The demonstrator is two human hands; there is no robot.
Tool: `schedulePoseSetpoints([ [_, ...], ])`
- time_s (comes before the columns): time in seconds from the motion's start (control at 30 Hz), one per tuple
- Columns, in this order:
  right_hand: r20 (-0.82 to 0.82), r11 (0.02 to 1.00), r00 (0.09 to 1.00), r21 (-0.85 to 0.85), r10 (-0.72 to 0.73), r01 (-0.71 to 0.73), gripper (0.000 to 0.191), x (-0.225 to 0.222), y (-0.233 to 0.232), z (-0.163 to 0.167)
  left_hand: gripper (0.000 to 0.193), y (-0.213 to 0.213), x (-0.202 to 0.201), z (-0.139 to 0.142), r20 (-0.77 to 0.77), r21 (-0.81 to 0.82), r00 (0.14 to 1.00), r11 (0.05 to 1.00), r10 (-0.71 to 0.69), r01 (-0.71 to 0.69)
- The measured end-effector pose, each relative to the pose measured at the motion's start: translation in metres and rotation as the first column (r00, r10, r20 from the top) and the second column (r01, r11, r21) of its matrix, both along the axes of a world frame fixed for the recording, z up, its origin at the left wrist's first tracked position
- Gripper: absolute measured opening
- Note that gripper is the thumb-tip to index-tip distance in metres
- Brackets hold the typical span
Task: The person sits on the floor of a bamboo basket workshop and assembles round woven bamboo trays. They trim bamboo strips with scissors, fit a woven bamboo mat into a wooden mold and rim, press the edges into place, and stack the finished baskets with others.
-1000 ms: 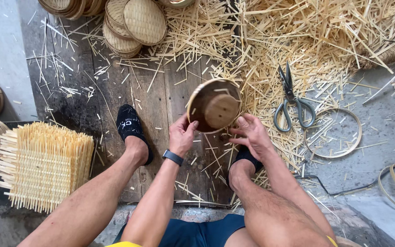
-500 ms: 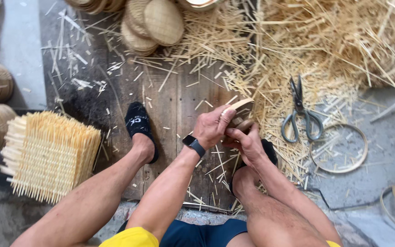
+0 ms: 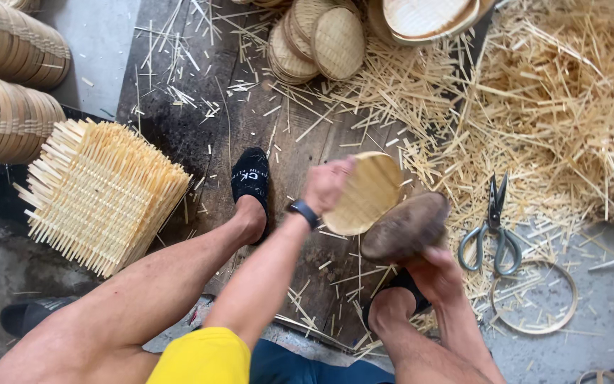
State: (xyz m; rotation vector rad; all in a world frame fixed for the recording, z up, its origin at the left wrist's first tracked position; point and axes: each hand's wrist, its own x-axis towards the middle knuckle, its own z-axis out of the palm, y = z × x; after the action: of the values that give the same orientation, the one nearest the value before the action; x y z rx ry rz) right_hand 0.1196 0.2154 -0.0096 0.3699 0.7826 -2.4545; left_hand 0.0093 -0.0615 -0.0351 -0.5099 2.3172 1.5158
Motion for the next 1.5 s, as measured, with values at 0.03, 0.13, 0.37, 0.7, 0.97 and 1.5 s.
schedulePoseSetpoints([
  [0.03, 0.008, 0.999, 0.999, -0.014, -0.039, 0.039, 0.068, 0.006, 0.008, 0.002, 0.052, -0.031, -0.008, -0.009, 0.084, -0.102, 0.996, 0.994, 0.035, -0.026],
  [0.13, 0.033, 0.986, 0.986, -0.03, -0.164, 0.165, 0.07, 0.018, 0.033, 0.005, 0.046, -0.118, -0.018, -0.025, -0.271, 0.414, 0.739, 0.768, 0.617, -0.489],
  [0.37, 0.105, 0.981, 0.979, 0.105, -0.177, 0.166, 0.072, 0.026, 0.045, -0.012, 0.026, -0.232, -0.069, -0.032, 0.271, 0.649, 0.395, 0.136, 0.878, -0.748],
  [0.7, 0.153, 0.99, 0.986, 0.13, -0.065, 0.046, 0.067, 0.016, 0.024, -0.018, 0.019, -0.226, -0.104, -0.049, 0.306, 0.498, 0.437, 0.249, 0.846, -0.831],
  [0.97, 0.24, 0.961, 0.971, 0.269, -0.006, -0.06, 0.054, -0.033, -0.039, -0.037, 0.048, -0.26, -0.078, 0.017, 0.251, -0.06, 0.694, 0.727, 0.675, -0.685],
  [1.5, 0.219, 0.845, 0.97, 0.534, -0.106, -0.028, 0.038, -0.003, -0.006, -0.088, 0.121, -0.373, 0.162, 0.068, 0.227, -0.904, 0.959, 0.329, -0.171, 0.273],
])
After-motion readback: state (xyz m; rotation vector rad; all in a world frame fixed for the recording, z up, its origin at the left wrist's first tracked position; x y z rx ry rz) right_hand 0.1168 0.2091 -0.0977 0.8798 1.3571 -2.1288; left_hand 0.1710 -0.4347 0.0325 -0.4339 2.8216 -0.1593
